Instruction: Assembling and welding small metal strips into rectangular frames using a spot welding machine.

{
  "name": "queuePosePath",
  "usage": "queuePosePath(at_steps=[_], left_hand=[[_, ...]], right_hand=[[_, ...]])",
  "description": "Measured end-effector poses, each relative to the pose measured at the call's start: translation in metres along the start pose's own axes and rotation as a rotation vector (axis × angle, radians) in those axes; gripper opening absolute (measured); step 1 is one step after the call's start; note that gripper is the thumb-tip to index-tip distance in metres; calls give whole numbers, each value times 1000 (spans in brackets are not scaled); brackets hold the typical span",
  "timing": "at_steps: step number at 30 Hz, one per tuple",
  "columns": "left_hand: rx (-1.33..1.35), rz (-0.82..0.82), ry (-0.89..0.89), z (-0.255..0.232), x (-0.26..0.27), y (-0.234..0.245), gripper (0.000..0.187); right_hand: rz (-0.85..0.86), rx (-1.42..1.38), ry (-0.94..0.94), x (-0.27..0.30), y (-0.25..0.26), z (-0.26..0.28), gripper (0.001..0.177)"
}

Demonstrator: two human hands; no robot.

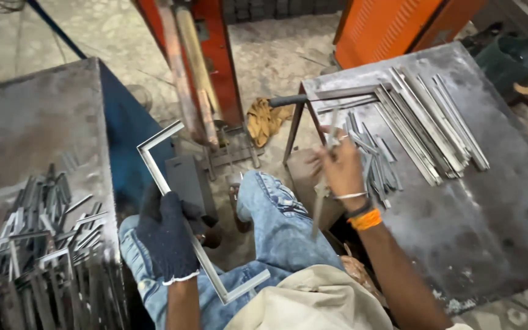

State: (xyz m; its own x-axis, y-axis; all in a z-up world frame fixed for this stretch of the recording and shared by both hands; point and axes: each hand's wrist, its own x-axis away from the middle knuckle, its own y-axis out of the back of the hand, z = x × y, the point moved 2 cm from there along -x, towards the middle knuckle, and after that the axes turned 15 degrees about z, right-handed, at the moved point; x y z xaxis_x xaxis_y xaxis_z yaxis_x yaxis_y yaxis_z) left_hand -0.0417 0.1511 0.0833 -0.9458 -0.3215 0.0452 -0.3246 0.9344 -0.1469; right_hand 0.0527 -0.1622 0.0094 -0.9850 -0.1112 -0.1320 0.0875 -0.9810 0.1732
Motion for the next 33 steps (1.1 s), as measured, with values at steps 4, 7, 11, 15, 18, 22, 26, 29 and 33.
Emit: queuePosePath(at_steps=[4, 7, 11, 15, 18, 22, 26, 29, 33], left_hand=[[1, -20, -8, -14, 14, 0, 45], [-32, -36, 14, -18, 25, -3, 48], [-39, -72, 78, -27, 38, -14, 52], [-14, -64, 91, -14, 41, -13, 47], [-35, -46, 75, -9, 44, -12, 45], [-75, -20, 96, -15, 45, -13, 43], [-95, 7, 66, -16, 47, -15, 42], [-64, -3, 87, -14, 47, -14, 42], [-86, -2, 55, -16, 48, -10, 43]], right_hand=[[227, -210, -7, 13, -72, 76, 57], [306, -367, -52, 18, -106, 102, 54], [267, -396, -18, 22, -138, 97, 50], [229, -392, -27, 21, -151, 93, 50], [194, -358, -26, 21, -155, 92, 47], [187, -319, -21, 23, -157, 96, 48], [184, -314, -18, 24, -156, 107, 46], [187, -303, -4, 27, -156, 105, 47], [193, -322, -8, 27, -158, 105, 47]])
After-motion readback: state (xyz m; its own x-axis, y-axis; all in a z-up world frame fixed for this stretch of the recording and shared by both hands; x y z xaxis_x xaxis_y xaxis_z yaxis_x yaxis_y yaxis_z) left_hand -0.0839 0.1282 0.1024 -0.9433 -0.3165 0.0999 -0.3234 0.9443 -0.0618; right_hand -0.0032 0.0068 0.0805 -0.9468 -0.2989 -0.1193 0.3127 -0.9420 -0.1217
